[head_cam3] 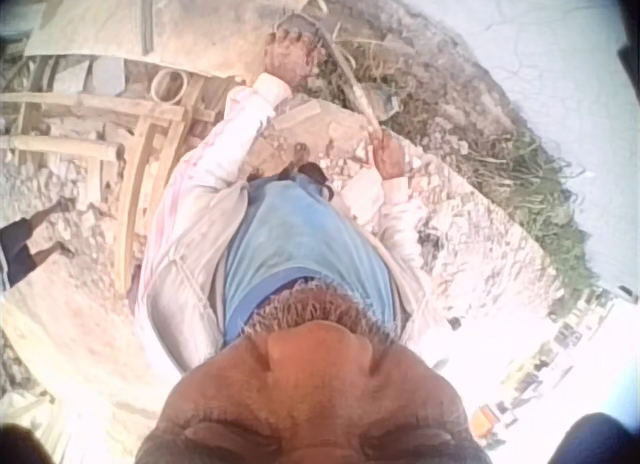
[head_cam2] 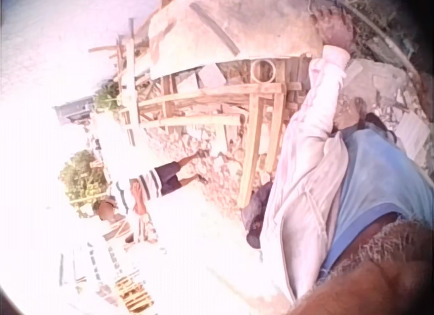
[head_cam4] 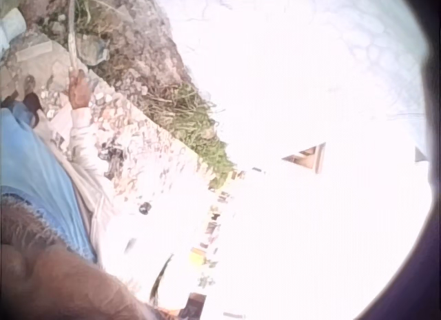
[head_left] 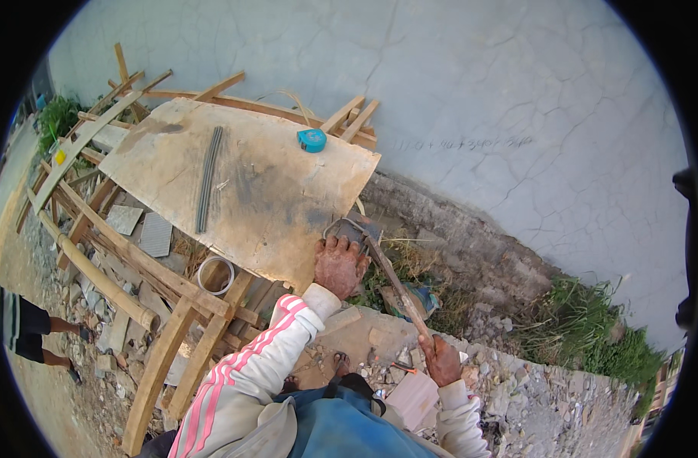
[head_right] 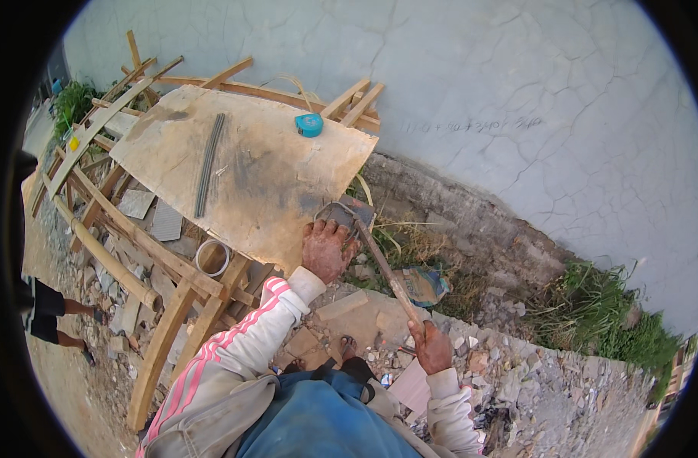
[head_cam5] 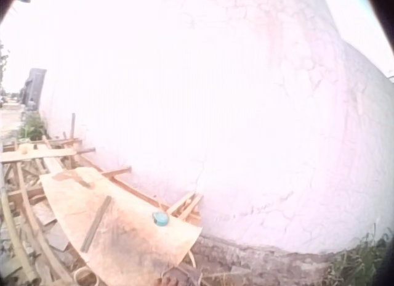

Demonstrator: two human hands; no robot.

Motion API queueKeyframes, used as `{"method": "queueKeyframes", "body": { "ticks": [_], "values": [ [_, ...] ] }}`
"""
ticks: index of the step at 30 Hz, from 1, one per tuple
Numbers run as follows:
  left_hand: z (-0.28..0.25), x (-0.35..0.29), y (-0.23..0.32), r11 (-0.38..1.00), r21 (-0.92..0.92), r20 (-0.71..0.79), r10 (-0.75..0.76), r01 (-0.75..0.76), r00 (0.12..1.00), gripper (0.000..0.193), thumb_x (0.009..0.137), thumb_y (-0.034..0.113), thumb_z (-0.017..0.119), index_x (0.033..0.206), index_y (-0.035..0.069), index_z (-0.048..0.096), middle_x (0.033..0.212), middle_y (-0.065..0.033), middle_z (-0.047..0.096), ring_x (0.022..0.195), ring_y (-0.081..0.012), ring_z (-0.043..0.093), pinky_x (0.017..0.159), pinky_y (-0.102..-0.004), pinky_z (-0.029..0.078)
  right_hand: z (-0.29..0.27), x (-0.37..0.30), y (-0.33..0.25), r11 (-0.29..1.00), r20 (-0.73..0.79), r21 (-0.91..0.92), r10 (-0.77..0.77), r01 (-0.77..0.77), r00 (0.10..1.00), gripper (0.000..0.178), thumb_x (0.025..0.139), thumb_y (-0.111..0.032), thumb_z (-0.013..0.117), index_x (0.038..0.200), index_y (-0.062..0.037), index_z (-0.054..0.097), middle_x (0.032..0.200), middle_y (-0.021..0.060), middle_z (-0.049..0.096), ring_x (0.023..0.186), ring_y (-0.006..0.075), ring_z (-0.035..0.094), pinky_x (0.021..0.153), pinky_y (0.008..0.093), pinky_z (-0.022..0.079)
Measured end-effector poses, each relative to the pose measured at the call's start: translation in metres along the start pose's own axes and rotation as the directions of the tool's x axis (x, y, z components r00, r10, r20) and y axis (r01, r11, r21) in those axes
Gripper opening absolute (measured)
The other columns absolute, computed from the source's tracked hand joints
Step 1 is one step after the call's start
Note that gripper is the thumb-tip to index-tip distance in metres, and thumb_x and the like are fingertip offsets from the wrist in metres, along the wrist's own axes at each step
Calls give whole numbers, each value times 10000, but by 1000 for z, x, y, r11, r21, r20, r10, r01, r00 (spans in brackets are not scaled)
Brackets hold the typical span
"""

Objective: The person uses a hammer and a metal cutting tool to repeatedly strike and cut metal rods placed on a wooden workbench. The person holds the rod in place with one hand and swings the hammer with the other to sever the rod into shorter pieces.

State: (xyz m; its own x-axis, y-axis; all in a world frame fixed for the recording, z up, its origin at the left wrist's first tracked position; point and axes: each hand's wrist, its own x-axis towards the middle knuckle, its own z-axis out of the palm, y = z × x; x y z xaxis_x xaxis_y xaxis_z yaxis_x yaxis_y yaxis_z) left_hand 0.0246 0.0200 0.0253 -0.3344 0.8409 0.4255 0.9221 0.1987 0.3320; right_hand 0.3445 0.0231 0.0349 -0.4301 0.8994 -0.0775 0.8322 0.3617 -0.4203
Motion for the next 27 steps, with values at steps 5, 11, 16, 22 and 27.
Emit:
{"method": "queueKeyframes", "body": {
  "ticks": [5,11,16,22,27],
  "values": [
    [1,7,0,999,53,86,8,-13,996,377,889,396,611,956,57,758,1023,-137,685,1079,-325,569,978,-515,383,-12,7,8,993,74,113,-42,34,996,578,1016,-523,526,826,21,572,668,260,564,660,465,584,603,511,429],
    [5,7,-3,999,-30,18,28,-28,999,375,852,391,624,926,49,758,1009,-142,690,1075,-332,570,985,-525,377,-39,5,-10,1000,97,-16,-6,7,995,566,999,-539,534,866,5,613,726,296,619,757,514,622,652,569,462],
    [9,7,-4,999,-48,18,1,0,1000,345,829,372,642,901,52,749,992,-146,688,1046,-331,577,968,-524,381,-37,3,-11,1000,92,0,-23,23,996,548,1007,-522,535,873,5,609,735,304,609,769,528,606,655,576,457],
    [9,8,-6,997,-73,-9,6,-7,1000,342,831,384,628,891,68,745,976,-135,691,1029,-327,580,954,-524,380,-58,-7,-11,963,281,251,22,-96,959,508,1035,-507,505,925,-28,631,644,144,593,612,298,637,560,418,482],
    [9,12,-10,998,-49,54,38,-36,998,333,835,392,624,886,86,747,958,-125,696,1023,-326,584,944,-525,380,-129,-63,17,818,551,296,275,-493,788,548,1050,-517,474,846,-23,597,601,-2,500,559,113,516,512,296,424]
  ]
}}
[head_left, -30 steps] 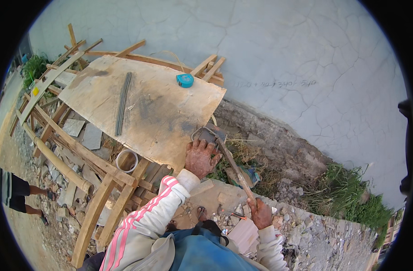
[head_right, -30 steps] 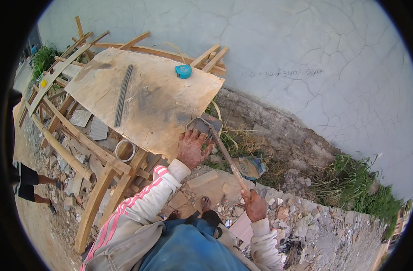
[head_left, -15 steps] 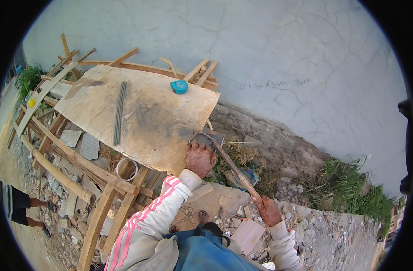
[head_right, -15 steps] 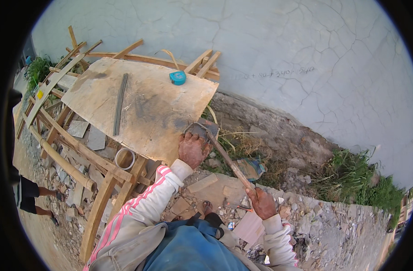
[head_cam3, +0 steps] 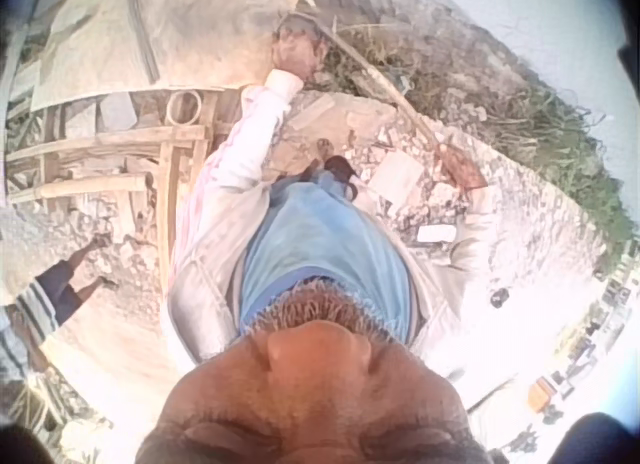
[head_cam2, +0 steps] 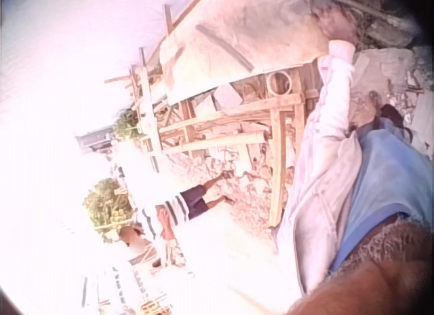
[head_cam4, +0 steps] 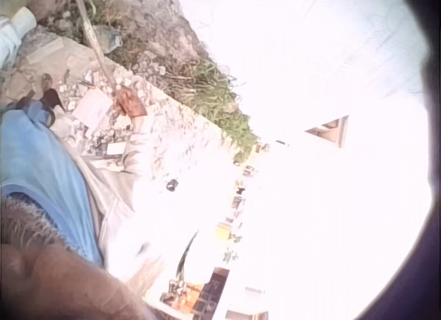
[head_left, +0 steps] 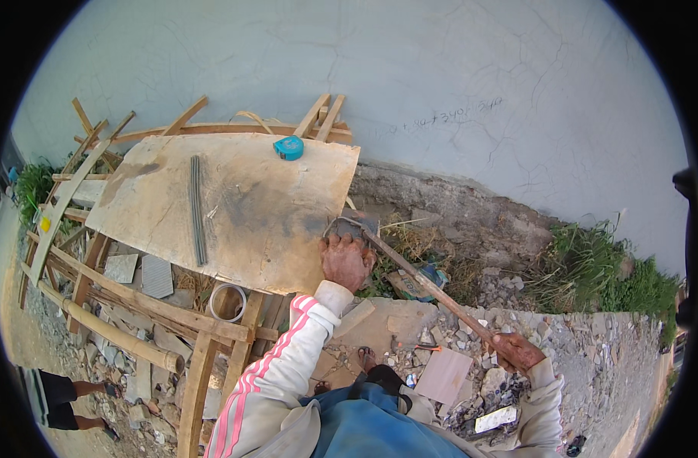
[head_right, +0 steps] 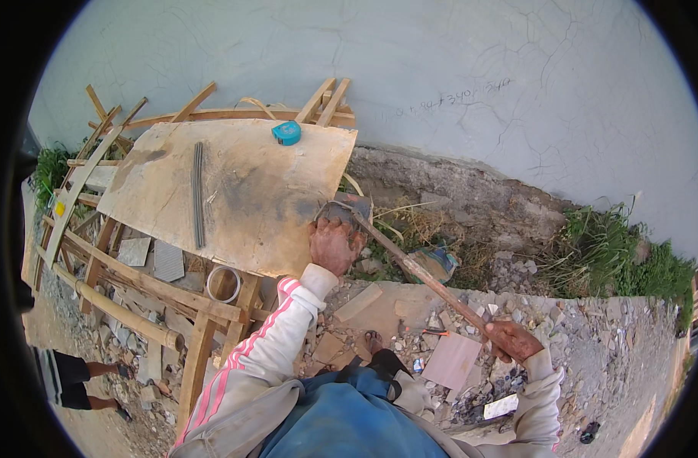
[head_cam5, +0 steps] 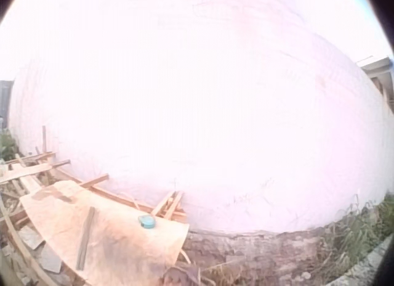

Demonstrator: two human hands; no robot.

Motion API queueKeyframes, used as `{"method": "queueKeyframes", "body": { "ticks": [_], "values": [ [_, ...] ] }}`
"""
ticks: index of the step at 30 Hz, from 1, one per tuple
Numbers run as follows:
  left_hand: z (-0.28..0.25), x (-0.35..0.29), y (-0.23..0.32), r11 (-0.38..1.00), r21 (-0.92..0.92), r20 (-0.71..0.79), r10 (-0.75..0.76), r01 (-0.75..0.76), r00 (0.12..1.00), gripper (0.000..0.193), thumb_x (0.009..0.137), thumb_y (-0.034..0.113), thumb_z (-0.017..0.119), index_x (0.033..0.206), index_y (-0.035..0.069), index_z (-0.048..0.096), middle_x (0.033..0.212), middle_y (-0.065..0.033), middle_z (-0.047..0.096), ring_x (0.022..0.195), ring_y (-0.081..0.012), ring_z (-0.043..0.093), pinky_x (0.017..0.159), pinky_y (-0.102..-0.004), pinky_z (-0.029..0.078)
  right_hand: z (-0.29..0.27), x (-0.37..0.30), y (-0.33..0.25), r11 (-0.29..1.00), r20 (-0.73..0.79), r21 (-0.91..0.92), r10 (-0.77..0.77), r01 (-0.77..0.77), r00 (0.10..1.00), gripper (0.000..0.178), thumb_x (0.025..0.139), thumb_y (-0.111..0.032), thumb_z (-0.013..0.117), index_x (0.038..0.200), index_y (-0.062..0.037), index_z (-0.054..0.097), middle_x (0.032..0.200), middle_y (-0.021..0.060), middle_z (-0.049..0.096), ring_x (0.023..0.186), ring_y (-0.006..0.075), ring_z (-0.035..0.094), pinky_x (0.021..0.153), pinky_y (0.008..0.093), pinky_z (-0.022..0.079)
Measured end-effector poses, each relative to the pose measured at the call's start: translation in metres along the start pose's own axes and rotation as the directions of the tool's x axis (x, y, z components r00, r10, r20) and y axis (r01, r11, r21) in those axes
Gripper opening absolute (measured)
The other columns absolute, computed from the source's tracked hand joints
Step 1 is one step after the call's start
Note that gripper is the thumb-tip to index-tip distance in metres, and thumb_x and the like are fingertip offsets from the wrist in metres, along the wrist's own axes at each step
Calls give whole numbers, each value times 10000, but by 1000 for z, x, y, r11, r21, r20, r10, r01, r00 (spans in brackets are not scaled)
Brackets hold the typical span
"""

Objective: The person uses a hammer and a metal cutting tool to repeatedly strike and cut metal rods placed on a wooden workbench. The person holds the rod in place with one hand and swings the hammer with the other to sever the rod into shorter pieces.

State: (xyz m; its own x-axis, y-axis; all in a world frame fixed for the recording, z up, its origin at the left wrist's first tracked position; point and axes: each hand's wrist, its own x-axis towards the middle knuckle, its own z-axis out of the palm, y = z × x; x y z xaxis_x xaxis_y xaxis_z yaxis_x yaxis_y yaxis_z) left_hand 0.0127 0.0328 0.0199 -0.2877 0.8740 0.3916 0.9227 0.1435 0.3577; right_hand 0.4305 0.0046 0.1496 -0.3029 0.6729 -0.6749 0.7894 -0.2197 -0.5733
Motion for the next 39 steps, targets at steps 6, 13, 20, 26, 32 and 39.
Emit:
{"method": "queueKeyframes", "body": {
  "ticks": [6,13,20,26,32,39],
  "values": [
    [-1,5,-4,998,31,47,45,-46,998,327,840,381,611,856,88,755,979,-136,704,1007,-324,595,929,-531,384,48,-3,58,988,-221,-19,-152,152,963,605,1024,-579,496,719,-59,549,608,-31,424,559,105,400,499,315,334],
    [-2,11,-16,987,-3,68,161,-161,985,305,844,363,633,839,89,768,942,-131,720,965,-324,626,925,-519,400,163,-23,50,988,-394,72,-97,137,914,609,1035,-558,487,745,-30,574,601,28,453,559,138,446,522,344,396],
    [0,17,-22,991,-78,111,116,-107,987,255,801,333,666,824,102,769,868,-153,729,885,-349,675,877,-518,468,184,-32,34,994,-530,-51,-107,95,841,628,1034,-553,482,769,7,584,563,118,463,530,268,473,544,421,423],
    [9,28,-30,988,-62,123,148,-141,981,251,782,334,678,842,107,767,828,-176,723,835,-365,697,842,-518,497,238,-44,15,989,-634,-94,-151,118,758,544,1037,-477,507,833,14,620,669,276,577,700,505,594,603,535,439],
    [3,24,-28,992,-69,209,116,-103,971,270,803,354,652,839,107,754,903,-165,727,927,-363,682,907,-531,460,216,-42,21,982,-552,-148,-181,118,814,547,1018,-496,539,836,14,613,651,273,559,682,505,583,588,533,435],
    [0,19,-22,995,-26,181,99,-96,979,235,799,329,657,845,123,761,919,-146,725,960,-361,672,934,-547,429,169,-19,52,974,-353,76,-173,212,920,526,963,-502,656,759,-22,590,592,5,500,523,97,476,473,325,381]
  ]
}}
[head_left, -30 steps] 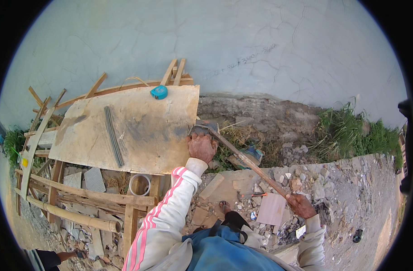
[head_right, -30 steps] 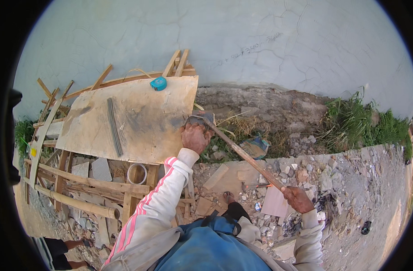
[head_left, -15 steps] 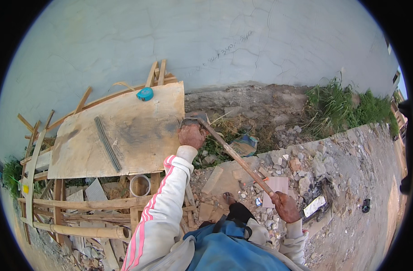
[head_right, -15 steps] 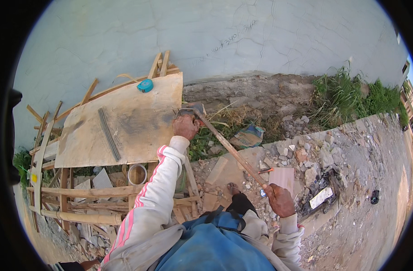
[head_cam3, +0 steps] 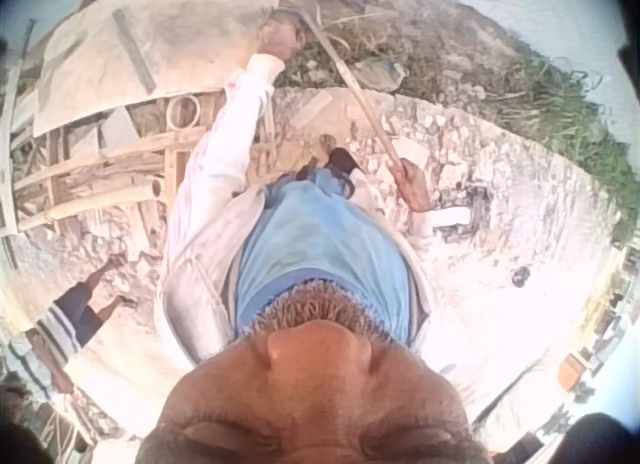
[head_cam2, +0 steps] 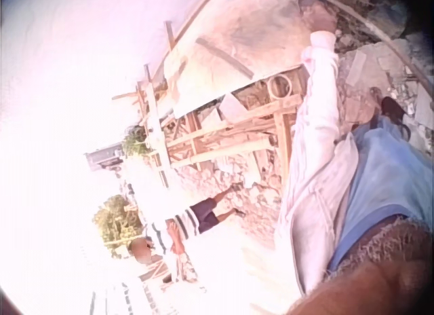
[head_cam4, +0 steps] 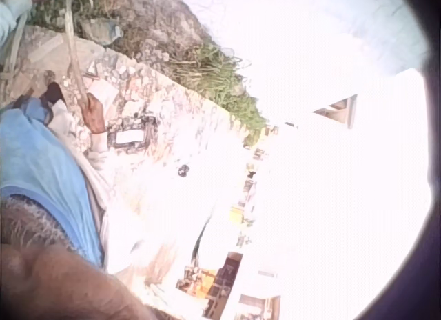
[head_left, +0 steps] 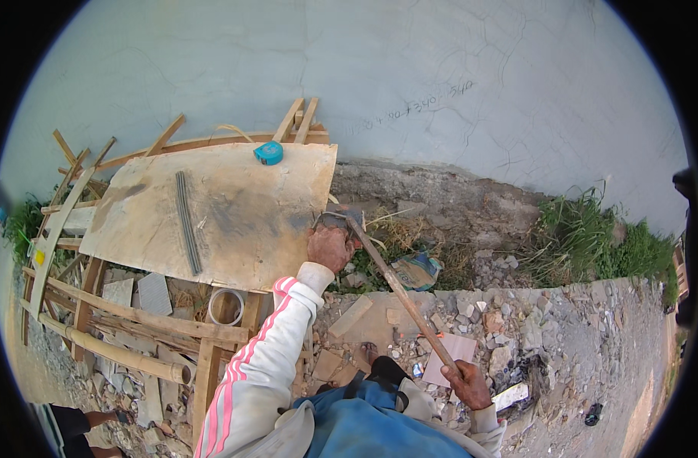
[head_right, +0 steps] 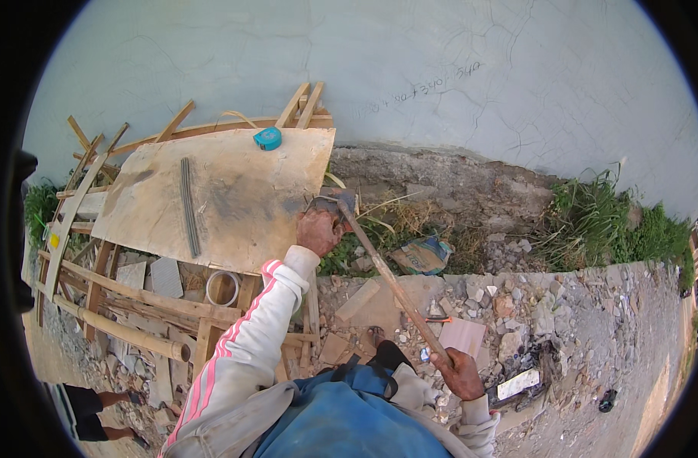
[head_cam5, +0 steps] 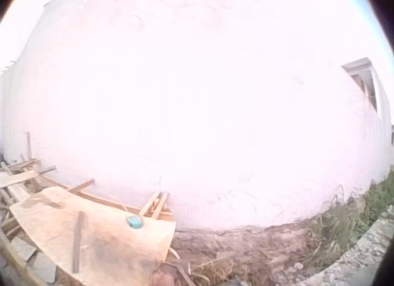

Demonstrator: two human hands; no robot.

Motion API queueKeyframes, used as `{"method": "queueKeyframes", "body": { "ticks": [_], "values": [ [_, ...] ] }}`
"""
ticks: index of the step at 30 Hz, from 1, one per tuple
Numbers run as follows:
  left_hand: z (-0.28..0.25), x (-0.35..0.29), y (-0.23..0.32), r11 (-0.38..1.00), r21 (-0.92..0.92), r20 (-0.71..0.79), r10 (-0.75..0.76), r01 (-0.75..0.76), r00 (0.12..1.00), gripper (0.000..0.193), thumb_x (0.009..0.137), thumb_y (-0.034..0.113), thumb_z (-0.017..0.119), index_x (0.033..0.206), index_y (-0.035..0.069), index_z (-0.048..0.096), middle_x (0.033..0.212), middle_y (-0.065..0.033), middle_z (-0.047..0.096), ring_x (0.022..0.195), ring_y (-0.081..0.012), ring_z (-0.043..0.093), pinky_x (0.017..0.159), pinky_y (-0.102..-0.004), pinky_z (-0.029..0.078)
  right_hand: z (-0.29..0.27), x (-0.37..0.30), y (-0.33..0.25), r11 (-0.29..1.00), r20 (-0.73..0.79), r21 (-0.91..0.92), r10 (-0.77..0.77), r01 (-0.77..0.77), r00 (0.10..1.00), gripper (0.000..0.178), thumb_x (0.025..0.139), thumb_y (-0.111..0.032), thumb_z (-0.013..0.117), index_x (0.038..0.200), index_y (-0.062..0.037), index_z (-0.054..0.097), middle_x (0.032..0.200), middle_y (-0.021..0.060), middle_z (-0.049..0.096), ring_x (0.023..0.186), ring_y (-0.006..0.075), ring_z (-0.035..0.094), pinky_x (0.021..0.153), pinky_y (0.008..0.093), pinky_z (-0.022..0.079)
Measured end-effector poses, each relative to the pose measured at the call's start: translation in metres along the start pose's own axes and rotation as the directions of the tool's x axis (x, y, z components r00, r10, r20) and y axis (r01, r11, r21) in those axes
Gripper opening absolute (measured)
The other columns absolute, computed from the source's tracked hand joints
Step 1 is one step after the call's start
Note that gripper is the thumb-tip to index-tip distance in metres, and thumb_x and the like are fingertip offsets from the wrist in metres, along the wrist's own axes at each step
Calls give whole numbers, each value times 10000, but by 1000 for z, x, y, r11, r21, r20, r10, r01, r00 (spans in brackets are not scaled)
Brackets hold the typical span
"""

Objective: The person uses a hammer and a metal cutting tool to repeatedly strike and cut metal rods placed on a wooden workbench. The person holds the rod in place with one hand and swings the hammer with the other to sever the rod into shorter pieces.

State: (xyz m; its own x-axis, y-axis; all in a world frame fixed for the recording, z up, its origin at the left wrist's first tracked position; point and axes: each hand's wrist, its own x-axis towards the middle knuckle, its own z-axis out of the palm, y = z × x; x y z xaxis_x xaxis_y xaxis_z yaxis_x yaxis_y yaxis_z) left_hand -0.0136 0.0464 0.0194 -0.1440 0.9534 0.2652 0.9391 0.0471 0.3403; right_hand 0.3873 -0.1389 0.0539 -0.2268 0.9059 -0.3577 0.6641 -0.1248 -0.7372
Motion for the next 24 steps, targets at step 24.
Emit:
{"method": "queueKeyframes", "body": {
  "ticks": [24],
  "values": [
    [-64,-94,79,699,-714,-340,-372,20,864,260,979,249,642,928,-5,662,753,-65,518,678,-194,481,650,-357,414,-56,271,-7,747,229,591,-519,306,824,414,963,-368,706,784,-82,467,591,1,460,483,89,434,459,267,375]
  ]
}}
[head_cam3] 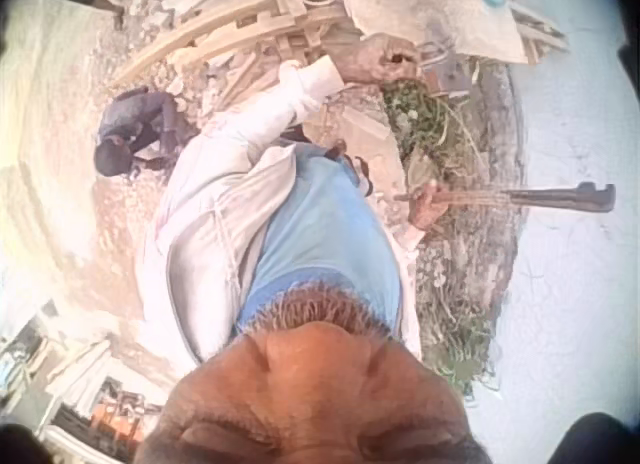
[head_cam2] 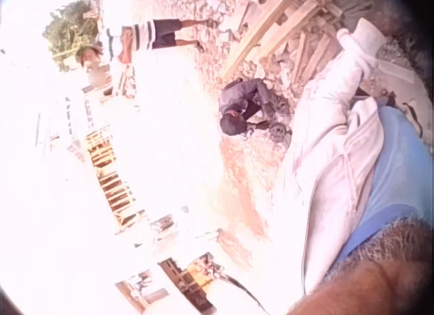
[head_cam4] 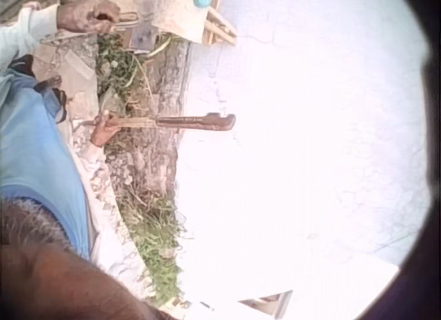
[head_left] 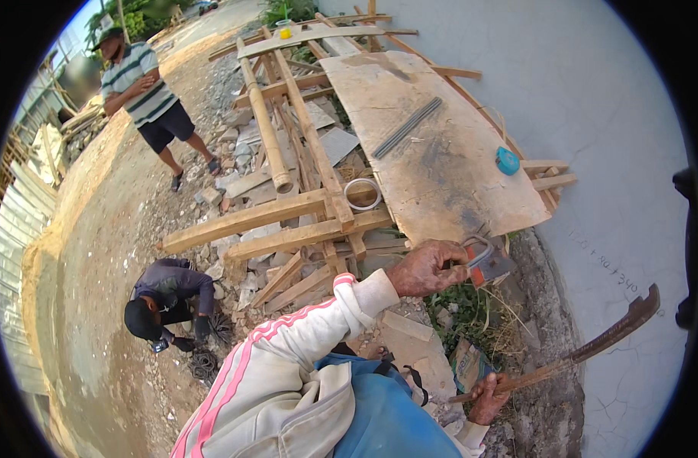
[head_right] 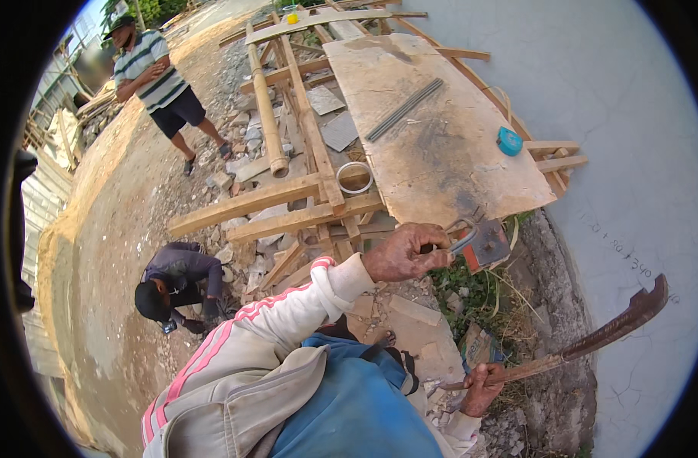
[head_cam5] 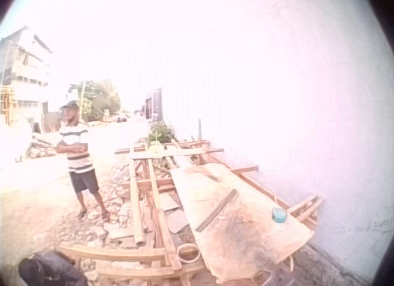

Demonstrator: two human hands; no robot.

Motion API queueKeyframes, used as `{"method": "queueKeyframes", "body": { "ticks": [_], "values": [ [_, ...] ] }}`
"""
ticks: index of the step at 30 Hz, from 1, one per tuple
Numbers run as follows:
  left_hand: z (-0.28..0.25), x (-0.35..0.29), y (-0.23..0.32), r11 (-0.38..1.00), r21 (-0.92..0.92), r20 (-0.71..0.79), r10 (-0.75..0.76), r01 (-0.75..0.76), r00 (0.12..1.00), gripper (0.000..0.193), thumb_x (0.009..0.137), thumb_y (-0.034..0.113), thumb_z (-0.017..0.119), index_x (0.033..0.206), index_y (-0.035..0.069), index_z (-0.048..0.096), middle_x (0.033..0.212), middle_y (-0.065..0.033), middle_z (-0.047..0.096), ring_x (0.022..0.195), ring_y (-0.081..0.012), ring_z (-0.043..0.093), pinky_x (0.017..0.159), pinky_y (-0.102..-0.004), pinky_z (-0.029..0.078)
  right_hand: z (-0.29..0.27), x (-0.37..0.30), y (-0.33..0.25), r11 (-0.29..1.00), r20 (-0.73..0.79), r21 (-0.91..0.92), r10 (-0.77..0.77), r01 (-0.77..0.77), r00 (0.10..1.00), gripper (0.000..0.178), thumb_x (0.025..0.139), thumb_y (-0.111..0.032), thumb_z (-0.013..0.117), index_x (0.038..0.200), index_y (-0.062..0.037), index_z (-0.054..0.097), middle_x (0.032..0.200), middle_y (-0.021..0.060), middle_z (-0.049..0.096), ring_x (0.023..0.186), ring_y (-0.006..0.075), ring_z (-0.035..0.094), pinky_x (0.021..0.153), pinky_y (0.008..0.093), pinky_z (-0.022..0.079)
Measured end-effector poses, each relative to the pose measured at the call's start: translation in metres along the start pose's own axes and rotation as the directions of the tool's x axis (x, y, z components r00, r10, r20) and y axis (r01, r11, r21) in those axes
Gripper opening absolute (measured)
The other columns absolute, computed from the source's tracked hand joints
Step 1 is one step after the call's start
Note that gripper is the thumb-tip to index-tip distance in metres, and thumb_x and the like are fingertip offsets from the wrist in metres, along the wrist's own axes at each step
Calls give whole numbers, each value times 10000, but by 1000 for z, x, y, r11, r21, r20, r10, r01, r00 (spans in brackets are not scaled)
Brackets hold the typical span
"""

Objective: The person uses a hammer and a metal cutting tool to repeatedly strike and cut metal rods placed on a wooden workbench. The person holds the rod in place with one hand and swings the hammer with the other to sever the rod into shorter pieces.

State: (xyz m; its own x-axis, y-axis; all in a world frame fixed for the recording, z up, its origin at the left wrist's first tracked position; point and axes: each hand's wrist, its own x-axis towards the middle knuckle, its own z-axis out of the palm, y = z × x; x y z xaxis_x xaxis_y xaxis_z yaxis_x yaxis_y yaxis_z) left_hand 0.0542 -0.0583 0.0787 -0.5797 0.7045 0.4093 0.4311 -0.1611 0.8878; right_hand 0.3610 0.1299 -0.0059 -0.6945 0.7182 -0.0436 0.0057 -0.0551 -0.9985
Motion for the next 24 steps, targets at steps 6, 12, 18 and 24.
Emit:
{"method": "queueKeyframes", "body": {
  "ticks": [6,12,18,24],
  "values": [
    [1,-166,-51,850,119,28,-519,513,854,285,899,275,627,983,8,684,929,-182,642,815,-325,596,715,-444,472,-34,23,136,937,-83,-274,202,-217,976,403,1015,-405,621,821,-90,461,564,-12,389,474,94,370,456,282,349],
    [-16,-350,-129,344,201,-460,-794,917,399,278,827,311,635,961,95,745,988,-187,720,937,-377,675,841,-469,522,-48,-8,226,688,-209,-428,556,-586,805,393,1009,-397,628,829,-84,472,569,-10,396,480,96,376,459,285,350],
    [-83,-470,-158,-57,118,-734,-678,991,49,289,892,320,597,1022,101,733,1117,-207,700,1033,-396,675,908,-494,532,-10,-20,231,610,-186,-492,624,-622,759,384,1004,-389,635,837,-78,483,573,-9,404,485,98,382,462,289,351],
    [-146,-516,-171,-294,135,-687,-716,946,-124,432,906,389,637,1191,66,678,1228,-218,673,1110,-389,666,948,-477,532,24,-27,227,601,-179,-513,624,-613,761,375,999,-380,642,845,-72,494,577,-7,411,490,100,387,465,292,352]
  ]
}}
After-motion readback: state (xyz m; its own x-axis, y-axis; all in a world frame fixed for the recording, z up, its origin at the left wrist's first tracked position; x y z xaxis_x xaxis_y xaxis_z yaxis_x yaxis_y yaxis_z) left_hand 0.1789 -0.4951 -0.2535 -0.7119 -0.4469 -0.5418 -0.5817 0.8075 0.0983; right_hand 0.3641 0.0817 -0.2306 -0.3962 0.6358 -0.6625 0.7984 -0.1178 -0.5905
